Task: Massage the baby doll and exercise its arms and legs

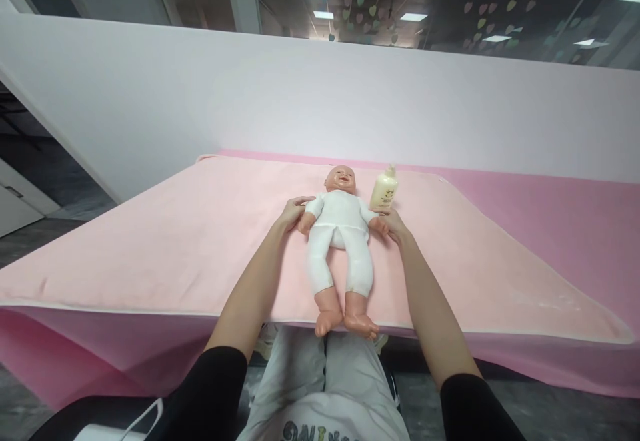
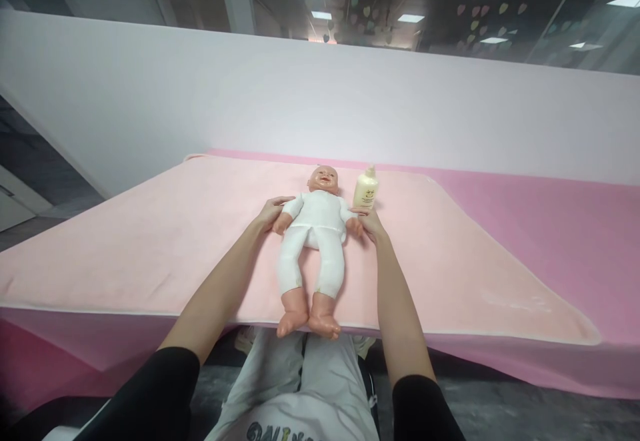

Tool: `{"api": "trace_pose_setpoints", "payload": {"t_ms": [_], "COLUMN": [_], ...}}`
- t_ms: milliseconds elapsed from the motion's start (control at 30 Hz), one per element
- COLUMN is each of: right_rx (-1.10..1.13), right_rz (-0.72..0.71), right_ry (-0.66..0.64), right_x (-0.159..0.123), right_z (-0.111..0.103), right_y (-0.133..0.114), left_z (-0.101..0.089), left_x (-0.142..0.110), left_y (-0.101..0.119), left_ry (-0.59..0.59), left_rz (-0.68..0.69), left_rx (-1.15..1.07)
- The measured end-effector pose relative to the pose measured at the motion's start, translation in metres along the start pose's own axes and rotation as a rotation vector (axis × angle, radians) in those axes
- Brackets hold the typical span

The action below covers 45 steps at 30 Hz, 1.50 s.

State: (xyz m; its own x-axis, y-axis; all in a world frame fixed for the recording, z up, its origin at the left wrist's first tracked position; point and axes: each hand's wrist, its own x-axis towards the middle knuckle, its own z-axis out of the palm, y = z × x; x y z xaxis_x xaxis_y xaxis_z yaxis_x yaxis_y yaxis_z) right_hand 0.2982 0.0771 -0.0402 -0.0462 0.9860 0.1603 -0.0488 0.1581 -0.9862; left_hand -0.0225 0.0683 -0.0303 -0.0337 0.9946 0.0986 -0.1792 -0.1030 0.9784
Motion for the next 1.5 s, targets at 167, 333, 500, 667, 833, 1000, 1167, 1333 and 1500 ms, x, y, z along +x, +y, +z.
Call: {"api": "trace_pose_setpoints", "payload": {"t_ms": [167,333,500,667,833,1000,1167,1333,1500], "right_rx": [-0.044,-0.06,-0.175,-0.424,-0.621,-0.773,-0.848,-0.454,-0.053], "right_rz": [0.031,-0.056,-0.008,-0.065,-0.062,-0.024,0.055,0.012,0.058], "right_ry": [0.062,-0.028,0.014,0.092,0.142,0.19,0.324,0.161,0.016], "right_x": [0.0,0.001,0.006,0.01,0.015,0.017,0.013,0.008,0.003], "right_z": [0.0,0.005,0.02,0.029,0.029,0.036,0.045,0.03,0.017], "right_y": [0.001,0.001,0.006,0.006,0.004,0.004,0.004,0.003,0.0], "left_z": [0.001,0.004,0.009,0.019,0.026,0.033,0.032,0.025,0.024], "left_x": [0.0,0.002,0.008,0.015,0.019,0.016,0.011,0.007,0.0], "left_y": [0.002,0.001,-0.003,-0.008,-0.004,-0.002,-0.007,-0.01,-0.006], "left_ry": [0.009,-0.001,-0.019,0.201,0.279,0.329,0.32,0.24,0.112], "left_rz": [0.016,-0.024,0.003,0.034,-0.013,-0.073,-0.014,0.085,0.027], "left_rx": [0.017,0.023,0.127,0.579,0.875,0.93,0.93,0.531,0.069]}}
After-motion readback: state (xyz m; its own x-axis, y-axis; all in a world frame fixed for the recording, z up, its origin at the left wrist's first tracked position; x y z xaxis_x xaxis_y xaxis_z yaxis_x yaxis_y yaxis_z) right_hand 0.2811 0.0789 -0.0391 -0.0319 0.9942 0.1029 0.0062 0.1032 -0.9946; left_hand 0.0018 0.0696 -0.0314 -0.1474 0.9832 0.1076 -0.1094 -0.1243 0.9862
